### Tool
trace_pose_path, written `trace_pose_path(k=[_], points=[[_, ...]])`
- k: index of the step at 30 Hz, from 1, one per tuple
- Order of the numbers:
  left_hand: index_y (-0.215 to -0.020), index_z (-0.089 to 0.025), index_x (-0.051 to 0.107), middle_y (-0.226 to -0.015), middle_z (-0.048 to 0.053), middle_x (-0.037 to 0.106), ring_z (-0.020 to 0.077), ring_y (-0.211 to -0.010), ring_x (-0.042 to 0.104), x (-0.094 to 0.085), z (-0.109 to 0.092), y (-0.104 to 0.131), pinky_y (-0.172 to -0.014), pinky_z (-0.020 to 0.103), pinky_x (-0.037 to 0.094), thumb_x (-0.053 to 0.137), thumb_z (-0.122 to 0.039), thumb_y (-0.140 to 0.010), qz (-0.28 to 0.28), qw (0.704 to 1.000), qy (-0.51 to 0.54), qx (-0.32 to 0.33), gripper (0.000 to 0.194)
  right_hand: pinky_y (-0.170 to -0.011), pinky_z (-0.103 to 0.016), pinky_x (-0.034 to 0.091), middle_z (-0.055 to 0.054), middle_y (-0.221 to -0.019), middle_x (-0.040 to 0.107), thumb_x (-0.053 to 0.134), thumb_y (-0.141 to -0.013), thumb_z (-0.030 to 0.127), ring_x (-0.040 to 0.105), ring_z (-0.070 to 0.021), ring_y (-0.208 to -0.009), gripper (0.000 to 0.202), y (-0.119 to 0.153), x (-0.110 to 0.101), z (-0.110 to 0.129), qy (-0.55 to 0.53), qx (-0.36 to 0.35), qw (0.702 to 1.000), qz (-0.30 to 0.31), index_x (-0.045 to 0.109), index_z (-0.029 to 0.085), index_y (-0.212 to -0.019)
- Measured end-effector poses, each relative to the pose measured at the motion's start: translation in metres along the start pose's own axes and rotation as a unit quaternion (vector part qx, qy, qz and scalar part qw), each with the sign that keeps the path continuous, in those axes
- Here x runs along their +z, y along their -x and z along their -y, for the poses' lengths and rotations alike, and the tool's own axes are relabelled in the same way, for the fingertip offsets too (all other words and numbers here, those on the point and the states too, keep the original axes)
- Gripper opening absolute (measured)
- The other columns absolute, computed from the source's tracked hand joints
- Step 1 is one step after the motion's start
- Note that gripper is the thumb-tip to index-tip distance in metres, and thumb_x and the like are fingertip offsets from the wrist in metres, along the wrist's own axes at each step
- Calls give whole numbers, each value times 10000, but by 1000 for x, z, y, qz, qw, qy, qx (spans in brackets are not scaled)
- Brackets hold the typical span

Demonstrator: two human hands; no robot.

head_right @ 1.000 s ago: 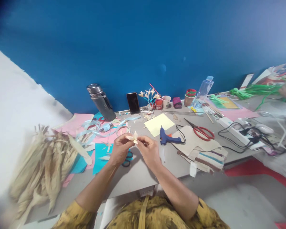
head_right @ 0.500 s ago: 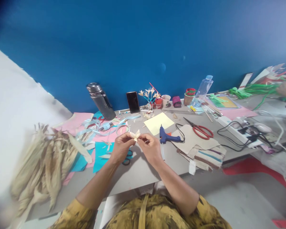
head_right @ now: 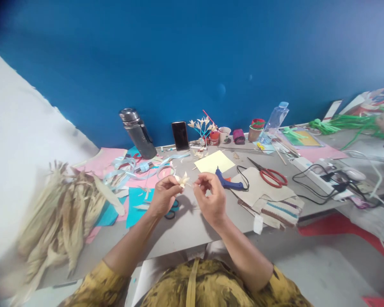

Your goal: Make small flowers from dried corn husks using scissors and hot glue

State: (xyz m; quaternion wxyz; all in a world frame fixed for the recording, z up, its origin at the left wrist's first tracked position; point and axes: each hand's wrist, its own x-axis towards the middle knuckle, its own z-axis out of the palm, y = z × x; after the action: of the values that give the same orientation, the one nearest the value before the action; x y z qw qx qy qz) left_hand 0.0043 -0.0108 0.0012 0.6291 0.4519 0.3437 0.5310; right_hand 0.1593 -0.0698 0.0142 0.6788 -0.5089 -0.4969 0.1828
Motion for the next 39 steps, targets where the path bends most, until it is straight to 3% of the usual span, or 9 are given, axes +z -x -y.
trace_pose_path(k=[3,6,8,14,19,24,29,33,39], points=[[-615,-181,568,-549,-47,552,94,-537,519,-1,-4,-2,-572,233,399,789,-167,-574,-14,1000,12,-4,225,-617,-279,499,-40,-756,697,687,-832,364,610,-160,-633,175,-9,-24,-3,44,23,998,-35,674,192,-859],[-605,-176,557,-545,-47,539,89,-527,505,-5,-4,-5,-554,226,378,792,-188,-596,-32,999,1,-22,235,-478,-251,430,-20,-623,665,695,-814,414,538,-134,-494,238,-18,-43,-8,53,105,993,0,662,183,-769],[-642,-174,576,-597,-34,574,87,-533,509,-7,-2,-7,-566,232,386,806,-219,-612,-18,999,7,-42,236,-475,-243,428,-17,-616,657,694,-811,406,541,-133,-501,231,-19,-46,-10,47,107,993,3,657,182,-766],[-638,-183,584,-585,-35,533,104,-575,494,-7,-3,-7,-597,243,384,770,-199,-652,-32,998,-42,24,187,-623,-273,488,-31,-755,673,728,-783,304,589,-152,-645,158,-21,-17,0,41,12,999,23,612,204,-746],[-626,-190,581,-626,-27,520,117,-600,484,-7,-4,-6,-592,256,383,772,-182,-638,-41,995,-64,67,192,-653,-275,496,-39,-859,703,677,-824,283,622,-158,-711,184,-32,6,12,6,-14,995,99,628,215,-989],[-648,-189,593,-665,-18,537,116,-623,484,-7,-4,-6,-602,257,385,775,-186,-657,-24,996,-56,68,183,-584,-263,459,-57,-840,726,682,-828,350,583,-142,-648,306,-40,6,6,-75,75,985,135,646,193,-1088],[-672,-193,596,-662,-21,542,110,-599,474,-7,-5,-5,-586,254,377,757,-177,-672,-47,995,-58,59,162,-475,-214,370,-42,-794,673,798,-701,415,488,-104,-592,311,-45,6,-3,-246,238,926,159,671,185,-867],[-665,-195,606,-694,-15,551,116,-633,493,-4,-7,-4,-616,260,401,758,-189,-680,-62,990,-75,105,153,-458,-215,335,0,-657,590,855,-622,426,418,-86,-541,347,-45,6,-5,-229,218,941,120,616,179,-671],[-662,-199,613,-705,-5,565,134,-675,523,-3,-7,-1,-640,270,422,763,-187,-687,-63,986,-85,127,152,-456,-248,287,-12,-637,587,753,-757,525,363,-86,-499,373,-42,0,-8,-169,178,955,166,643,172,-706]])
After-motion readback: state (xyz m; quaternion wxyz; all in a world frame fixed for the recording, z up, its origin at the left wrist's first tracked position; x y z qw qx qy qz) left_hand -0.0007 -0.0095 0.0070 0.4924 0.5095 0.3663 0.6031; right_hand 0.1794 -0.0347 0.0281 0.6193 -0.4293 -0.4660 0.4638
